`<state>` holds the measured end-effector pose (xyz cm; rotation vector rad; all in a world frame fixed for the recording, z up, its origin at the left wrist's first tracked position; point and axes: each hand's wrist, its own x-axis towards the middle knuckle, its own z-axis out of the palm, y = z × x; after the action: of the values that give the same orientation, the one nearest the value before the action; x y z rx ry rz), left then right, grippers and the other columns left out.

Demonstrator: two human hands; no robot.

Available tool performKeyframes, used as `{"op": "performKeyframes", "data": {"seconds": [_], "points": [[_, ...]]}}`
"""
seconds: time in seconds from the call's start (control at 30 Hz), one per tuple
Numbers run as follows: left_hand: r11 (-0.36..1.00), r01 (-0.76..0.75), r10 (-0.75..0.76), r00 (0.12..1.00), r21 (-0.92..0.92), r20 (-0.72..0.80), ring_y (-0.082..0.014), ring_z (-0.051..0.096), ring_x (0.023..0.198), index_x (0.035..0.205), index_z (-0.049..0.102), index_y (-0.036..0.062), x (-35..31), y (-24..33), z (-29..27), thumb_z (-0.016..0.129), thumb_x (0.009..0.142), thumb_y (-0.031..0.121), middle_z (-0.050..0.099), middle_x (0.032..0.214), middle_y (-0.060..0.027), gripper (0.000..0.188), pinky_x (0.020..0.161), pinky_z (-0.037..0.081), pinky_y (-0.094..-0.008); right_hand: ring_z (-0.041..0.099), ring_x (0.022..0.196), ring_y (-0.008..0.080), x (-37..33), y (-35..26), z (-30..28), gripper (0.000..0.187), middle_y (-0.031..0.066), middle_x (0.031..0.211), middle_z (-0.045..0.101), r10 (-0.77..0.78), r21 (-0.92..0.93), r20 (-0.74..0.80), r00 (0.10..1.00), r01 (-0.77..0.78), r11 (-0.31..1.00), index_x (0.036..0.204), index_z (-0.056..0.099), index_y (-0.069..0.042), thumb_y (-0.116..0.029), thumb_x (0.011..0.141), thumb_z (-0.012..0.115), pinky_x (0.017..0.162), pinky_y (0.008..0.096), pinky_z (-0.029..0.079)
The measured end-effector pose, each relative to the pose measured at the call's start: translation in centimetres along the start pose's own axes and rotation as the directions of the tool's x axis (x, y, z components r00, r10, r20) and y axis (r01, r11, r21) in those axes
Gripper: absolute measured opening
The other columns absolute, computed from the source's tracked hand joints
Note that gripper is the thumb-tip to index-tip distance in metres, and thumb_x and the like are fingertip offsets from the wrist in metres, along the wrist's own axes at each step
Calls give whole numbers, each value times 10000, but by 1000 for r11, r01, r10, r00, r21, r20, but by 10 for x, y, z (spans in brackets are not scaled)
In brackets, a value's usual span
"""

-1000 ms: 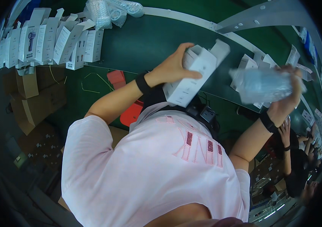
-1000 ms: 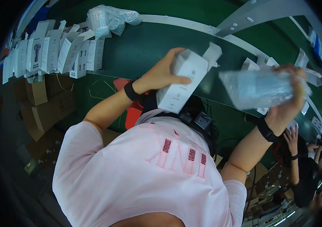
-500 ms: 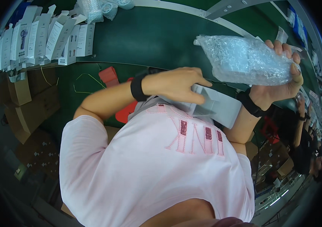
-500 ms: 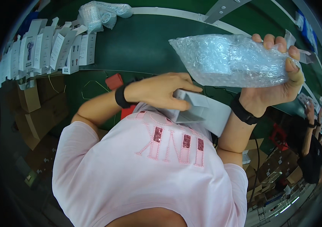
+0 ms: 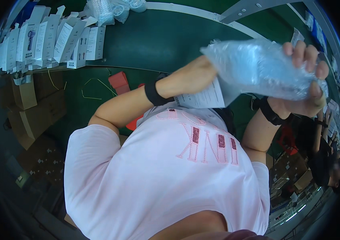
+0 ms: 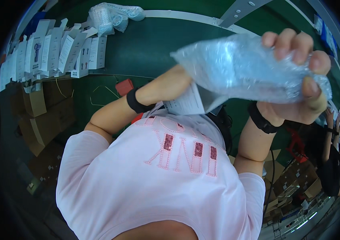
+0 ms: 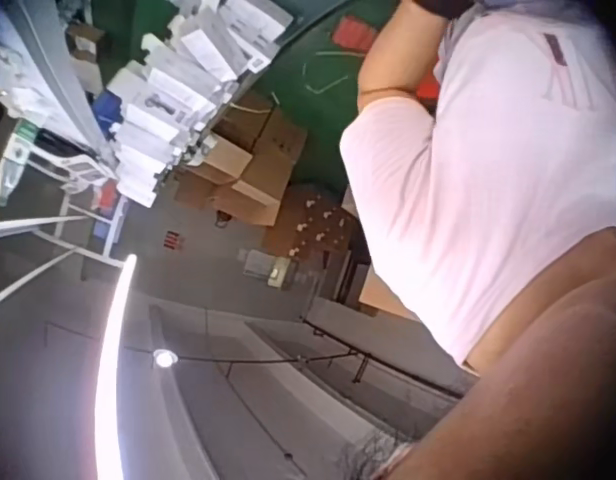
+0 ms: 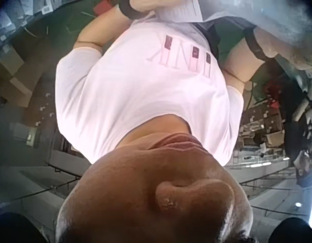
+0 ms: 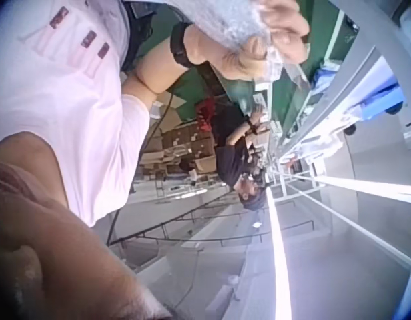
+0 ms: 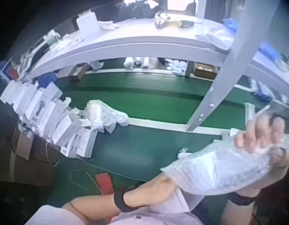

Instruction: Packaging bottles into bubble wrap sleeves and placing them into cardboard boxes on an assembly line.

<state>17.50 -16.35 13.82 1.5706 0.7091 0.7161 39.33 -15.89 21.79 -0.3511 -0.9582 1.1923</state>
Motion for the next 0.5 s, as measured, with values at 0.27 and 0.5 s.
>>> {"op": "performKeyframes", "data": {"seconds": [0.27,0.5], "points": [[965,209,-211,977,-160,5,-279,598,976,1168,553,-109,-11,13,-7,412,939,260,627,992,-217,457,868,441,-341,471,762,196,5,6,-1,165,52,836,448,254,-1,388,886,-276,961,891,474,-123,-182,784,585,767,386,431],[971,61,-110,972,-229,-207,-348,562,870,1189,540,-105,-7,12,-15,407,950,264,584,996,-236,459,817,425,-408,542,904,255,-14,23,31,399,163,1023,545,357,-652,256,898,-113,750,1005,527,-68,-352,794,710,836,375,423]]}}
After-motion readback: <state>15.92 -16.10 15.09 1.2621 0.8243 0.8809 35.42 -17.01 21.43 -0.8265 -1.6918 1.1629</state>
